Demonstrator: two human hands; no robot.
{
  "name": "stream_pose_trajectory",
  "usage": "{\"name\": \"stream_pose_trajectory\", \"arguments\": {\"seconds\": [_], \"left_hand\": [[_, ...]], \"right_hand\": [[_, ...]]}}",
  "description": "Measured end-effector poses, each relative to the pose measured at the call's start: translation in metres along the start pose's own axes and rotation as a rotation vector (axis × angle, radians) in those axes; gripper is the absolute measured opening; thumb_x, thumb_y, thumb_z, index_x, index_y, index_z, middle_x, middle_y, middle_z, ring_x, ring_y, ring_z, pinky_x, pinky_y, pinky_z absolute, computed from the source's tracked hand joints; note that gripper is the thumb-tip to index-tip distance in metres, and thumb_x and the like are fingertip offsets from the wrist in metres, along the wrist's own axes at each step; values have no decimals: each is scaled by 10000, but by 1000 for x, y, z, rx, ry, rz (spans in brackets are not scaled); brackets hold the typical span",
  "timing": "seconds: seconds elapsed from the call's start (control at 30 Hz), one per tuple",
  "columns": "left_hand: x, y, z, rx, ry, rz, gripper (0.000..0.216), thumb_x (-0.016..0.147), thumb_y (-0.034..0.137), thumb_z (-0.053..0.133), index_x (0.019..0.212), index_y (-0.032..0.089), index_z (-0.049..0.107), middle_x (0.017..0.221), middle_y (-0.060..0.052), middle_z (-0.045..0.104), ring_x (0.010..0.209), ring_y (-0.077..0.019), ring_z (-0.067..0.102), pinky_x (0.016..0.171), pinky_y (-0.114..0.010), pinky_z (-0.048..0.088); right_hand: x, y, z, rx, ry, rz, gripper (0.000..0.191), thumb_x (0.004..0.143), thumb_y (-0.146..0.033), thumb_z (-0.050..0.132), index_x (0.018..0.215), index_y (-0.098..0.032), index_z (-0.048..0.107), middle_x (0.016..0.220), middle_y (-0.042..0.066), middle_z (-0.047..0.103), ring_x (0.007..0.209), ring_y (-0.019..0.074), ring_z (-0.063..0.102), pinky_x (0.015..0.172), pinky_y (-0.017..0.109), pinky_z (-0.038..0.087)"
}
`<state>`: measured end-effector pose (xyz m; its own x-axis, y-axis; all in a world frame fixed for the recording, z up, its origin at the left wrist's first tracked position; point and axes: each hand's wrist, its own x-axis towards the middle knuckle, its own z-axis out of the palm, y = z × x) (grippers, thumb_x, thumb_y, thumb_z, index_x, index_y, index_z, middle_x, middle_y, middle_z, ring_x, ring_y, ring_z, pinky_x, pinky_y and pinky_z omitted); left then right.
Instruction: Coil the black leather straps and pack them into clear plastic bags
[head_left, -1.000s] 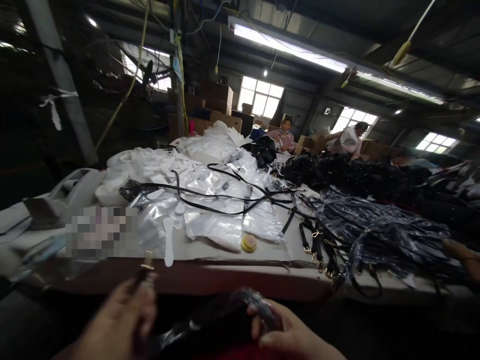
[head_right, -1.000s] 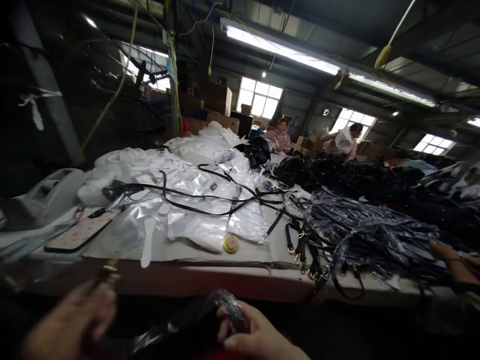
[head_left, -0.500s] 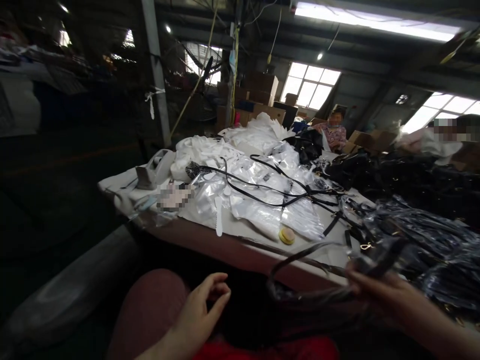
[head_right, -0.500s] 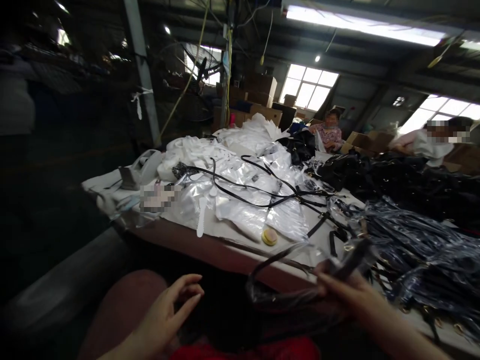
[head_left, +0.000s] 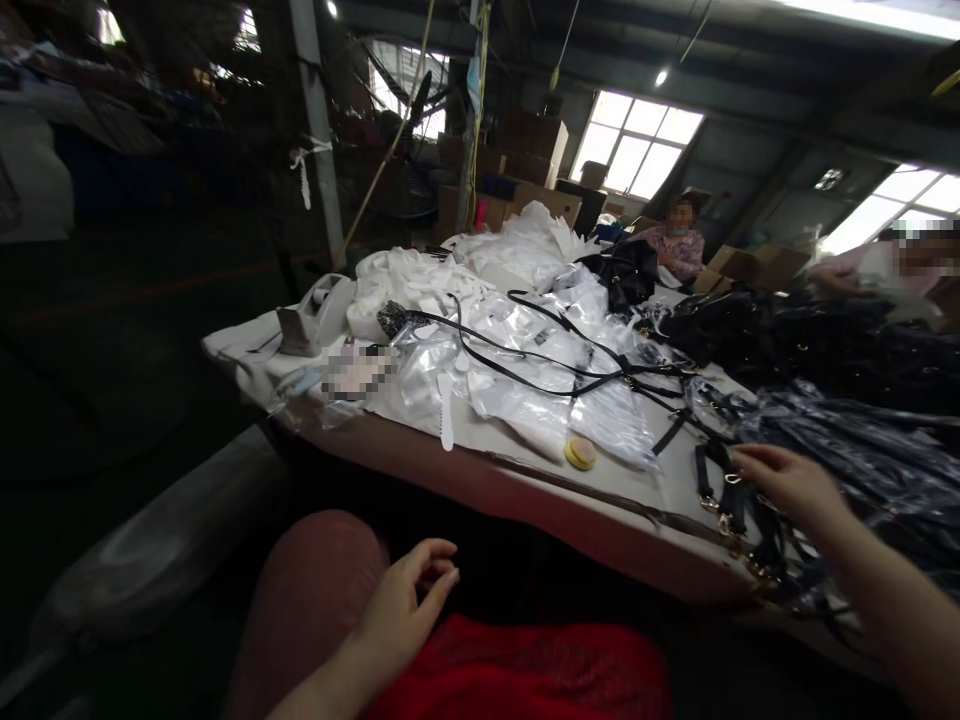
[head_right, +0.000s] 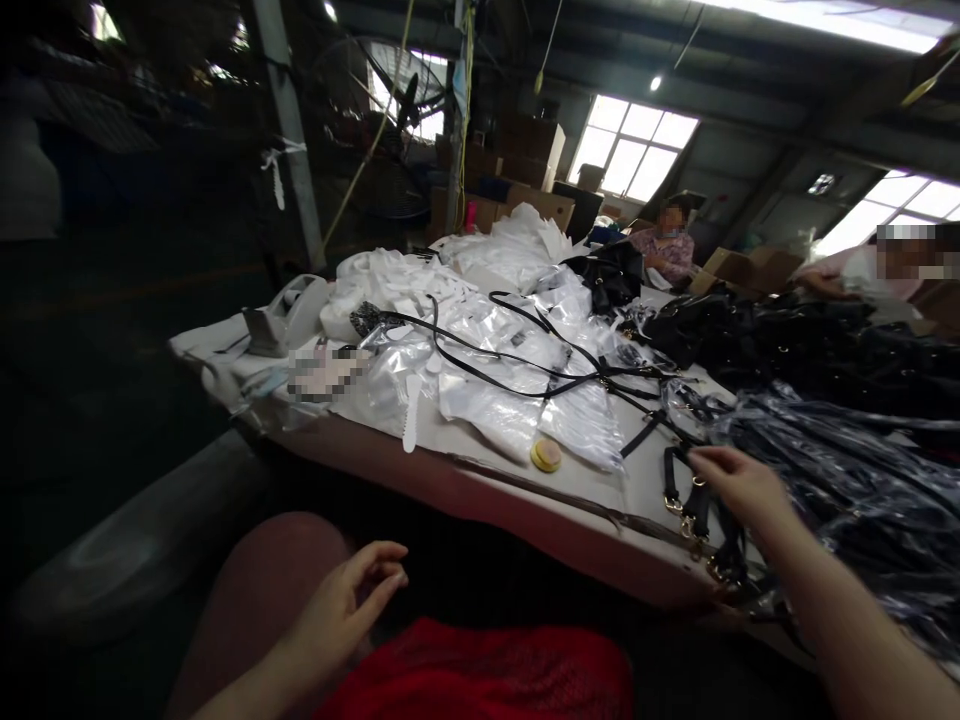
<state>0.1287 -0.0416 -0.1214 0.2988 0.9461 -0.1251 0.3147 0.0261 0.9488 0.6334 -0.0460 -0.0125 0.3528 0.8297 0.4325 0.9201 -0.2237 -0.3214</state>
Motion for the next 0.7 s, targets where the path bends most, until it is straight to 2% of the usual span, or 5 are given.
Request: {"name": "stream_pose_trajectory", "arguments": {"seconds": [0.1, 0.23, 0.33, 0.47, 0.7], "left_hand": [[-5, -5, 0, -8, -57, -29, 290, 847, 362, 523, 1033, 170, 637, 892, -76, 732, 870, -219, 700, 838, -337, 537], [-10, -16, 2, -29, -95, -61, 267, 846, 352, 524, 1018, 180, 634, 887, -69, 733, 864, -217, 702, 829, -330, 538], [-11, -22, 6, -22, -79, -66, 266, 846, 351, 520, 1015, 181, 634, 875, -68, 731, 854, -214, 699, 823, -325, 536], [-10, -19, 14, -16, -95, -66, 267, 848, 361, 521, 1001, 184, 648, 860, -67, 732, 849, -211, 693, 817, -314, 529], [-9, -7, 22, 23, -157, -65, 262, 853, 363, 517, 981, 177, 649, 827, -60, 727, 821, -208, 687, 796, -306, 512]], "right_hand": [[-17, -10, 52, -18, -162, -28, 362, 731, -389, 719, 1039, -198, 726, 715, 34, 697, 543, 177, 616, 521, 290, 485], [-32, -23, 89, -77, -140, -60, 471, 803, -392, 591, 1239, -227, 655, 869, 57, 695, 656, 208, 631, 599, 318, 454], [-32, -25, 90, -85, -119, -97, 306, 858, -430, 537, 982, -243, 745, 881, 65, 698, 730, 228, 646, 656, 333, 450], [-27, -23, 82, -62, -71, -124, 352, 872, -511, 522, 768, -226, 699, 830, 68, 697, 723, 228, 649, 656, 330, 452], [-25, -23, 77, -41, -11, -121, 369, 860, -524, 527, 898, -184, 663, 871, 89, 662, 678, 205, 624, 660, 325, 481]]}}
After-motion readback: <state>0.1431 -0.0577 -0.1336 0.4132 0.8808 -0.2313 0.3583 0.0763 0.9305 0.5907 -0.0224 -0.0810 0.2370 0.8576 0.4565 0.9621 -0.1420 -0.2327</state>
